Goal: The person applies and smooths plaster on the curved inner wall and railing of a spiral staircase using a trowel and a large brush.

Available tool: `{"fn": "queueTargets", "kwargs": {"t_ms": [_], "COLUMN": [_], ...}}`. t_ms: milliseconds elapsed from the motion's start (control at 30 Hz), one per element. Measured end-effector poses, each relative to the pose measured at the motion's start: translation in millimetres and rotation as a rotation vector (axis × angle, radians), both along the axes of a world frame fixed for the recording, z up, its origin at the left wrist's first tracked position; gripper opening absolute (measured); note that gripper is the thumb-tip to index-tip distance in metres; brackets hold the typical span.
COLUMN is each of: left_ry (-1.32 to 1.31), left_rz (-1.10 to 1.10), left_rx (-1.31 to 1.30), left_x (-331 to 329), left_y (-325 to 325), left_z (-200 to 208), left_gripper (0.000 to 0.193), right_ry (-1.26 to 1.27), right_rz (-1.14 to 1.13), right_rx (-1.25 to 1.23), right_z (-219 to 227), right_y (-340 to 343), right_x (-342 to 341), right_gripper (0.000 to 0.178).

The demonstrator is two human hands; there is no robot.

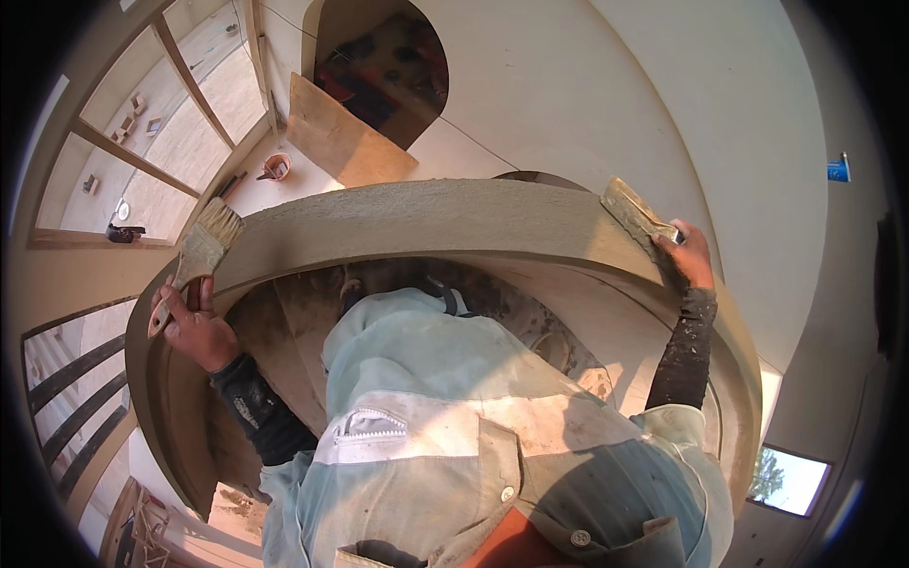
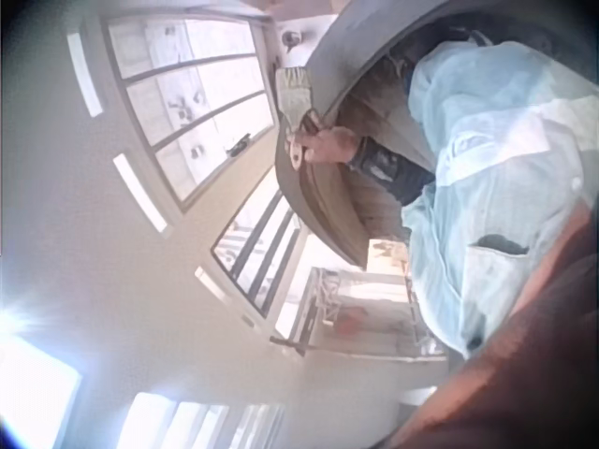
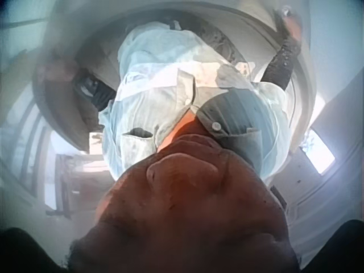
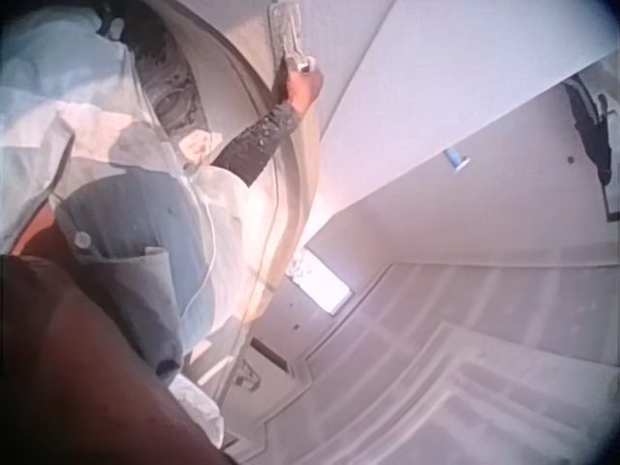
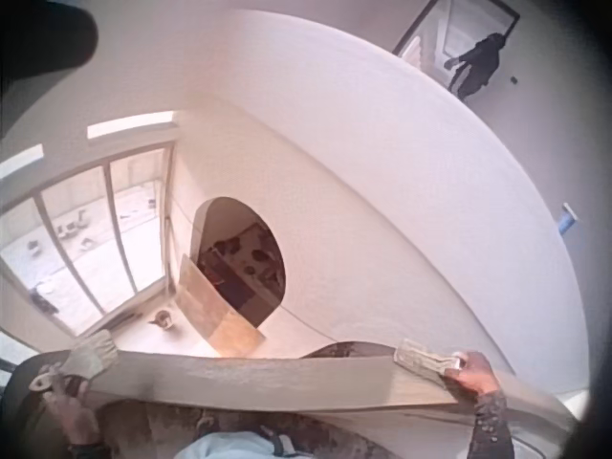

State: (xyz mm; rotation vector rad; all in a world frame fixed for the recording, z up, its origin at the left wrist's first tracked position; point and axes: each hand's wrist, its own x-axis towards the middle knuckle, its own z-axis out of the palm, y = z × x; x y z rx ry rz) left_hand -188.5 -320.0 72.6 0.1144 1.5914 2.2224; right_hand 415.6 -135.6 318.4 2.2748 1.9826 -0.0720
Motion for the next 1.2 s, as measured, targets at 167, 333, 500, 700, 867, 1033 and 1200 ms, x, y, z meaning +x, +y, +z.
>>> {"fn": "queueTargets", "kwargs": {"t_ms": [167, 333, 500, 700, 867, 1033, 1200], "left_ry": [0.012, 0.065, 0.065, 0.125, 0.007, -0.115, -0.305], "left_rz": [-0.018, 0.034, 0.136, 0.373, 0.487, 0.526, 0.564], "left_rx": [0.029, -0.009, -0.021, -0.161, -0.445, -0.744, -0.962], "left_x": [2, -10, -7, 4, 61, 151, 249], "left_y": [7, -5, -3, -61, -131, -213, -266], "left_z": [7, 10, 14, 14, -37, -123, -159], "left_gripper": [0.041, 0.040, 0.037, 0.032, 0.027, 0.021, 0.021], "right_ry": [-0.133, -0.115, 0.065, 0.298, 0.423, 0.550, 0.456], "right_rz": [-0.035, 0.327, 0.895, 1.010, 0.811, 0.780, 0.740], "right_rx": [0.075, 0.081, -0.102, -0.260, -1.050, -1.295, -1.411], "right_z": [8, -58, -137, -135, -221, -293, -335], "right_y": [-15, -3, 7, 97, 178, 175, 178], "right_x": [93, -82, -272, -389, -441, -483, -496], "right_gripper": [0.037, 0.039, 0.037, 0.048, 0.054, 0.045, 0.044]}}
